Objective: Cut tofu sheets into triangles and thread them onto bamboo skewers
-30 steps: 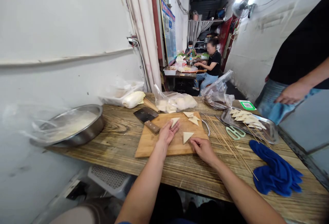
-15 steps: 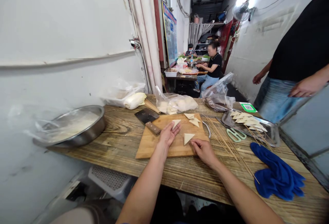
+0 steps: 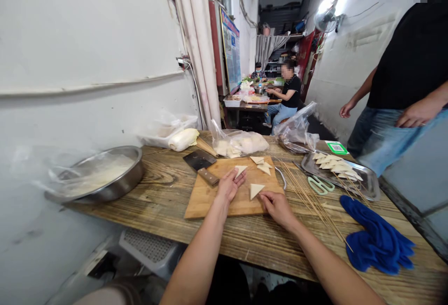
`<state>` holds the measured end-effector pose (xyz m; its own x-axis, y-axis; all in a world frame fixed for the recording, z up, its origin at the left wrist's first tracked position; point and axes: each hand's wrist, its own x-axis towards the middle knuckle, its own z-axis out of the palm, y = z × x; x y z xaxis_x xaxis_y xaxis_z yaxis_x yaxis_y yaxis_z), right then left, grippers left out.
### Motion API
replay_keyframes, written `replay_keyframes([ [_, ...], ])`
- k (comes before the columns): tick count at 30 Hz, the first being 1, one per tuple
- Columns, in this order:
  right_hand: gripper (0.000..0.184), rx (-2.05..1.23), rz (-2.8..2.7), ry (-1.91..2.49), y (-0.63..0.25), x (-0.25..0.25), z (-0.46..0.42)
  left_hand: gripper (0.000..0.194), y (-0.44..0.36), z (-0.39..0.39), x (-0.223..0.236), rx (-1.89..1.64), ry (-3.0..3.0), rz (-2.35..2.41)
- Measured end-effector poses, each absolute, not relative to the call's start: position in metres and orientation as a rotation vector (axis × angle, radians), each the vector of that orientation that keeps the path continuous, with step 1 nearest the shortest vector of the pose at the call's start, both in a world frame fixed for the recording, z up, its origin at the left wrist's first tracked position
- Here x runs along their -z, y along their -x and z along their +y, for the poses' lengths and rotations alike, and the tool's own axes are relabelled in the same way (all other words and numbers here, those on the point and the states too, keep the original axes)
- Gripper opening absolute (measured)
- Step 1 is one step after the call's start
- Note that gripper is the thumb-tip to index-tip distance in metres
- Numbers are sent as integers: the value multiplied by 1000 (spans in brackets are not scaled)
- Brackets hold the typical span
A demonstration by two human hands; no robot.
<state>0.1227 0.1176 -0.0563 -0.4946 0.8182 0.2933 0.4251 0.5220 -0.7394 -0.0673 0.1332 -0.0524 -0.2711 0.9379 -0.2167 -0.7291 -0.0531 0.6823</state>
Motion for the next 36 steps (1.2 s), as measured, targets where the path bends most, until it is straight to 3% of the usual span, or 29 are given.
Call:
replay_keyframes([
  [21,28,-767,-2102,1016,-119,55,117,13,61,130,51,-1618,-414,872],
  [27,28,-763,-2088,993,-118,57,116,24,61,129,50,-1651,-389,840],
  [36,26,-763,-2080,971,-118,56,116,11,62,130,53,-1663,-381,840],
])
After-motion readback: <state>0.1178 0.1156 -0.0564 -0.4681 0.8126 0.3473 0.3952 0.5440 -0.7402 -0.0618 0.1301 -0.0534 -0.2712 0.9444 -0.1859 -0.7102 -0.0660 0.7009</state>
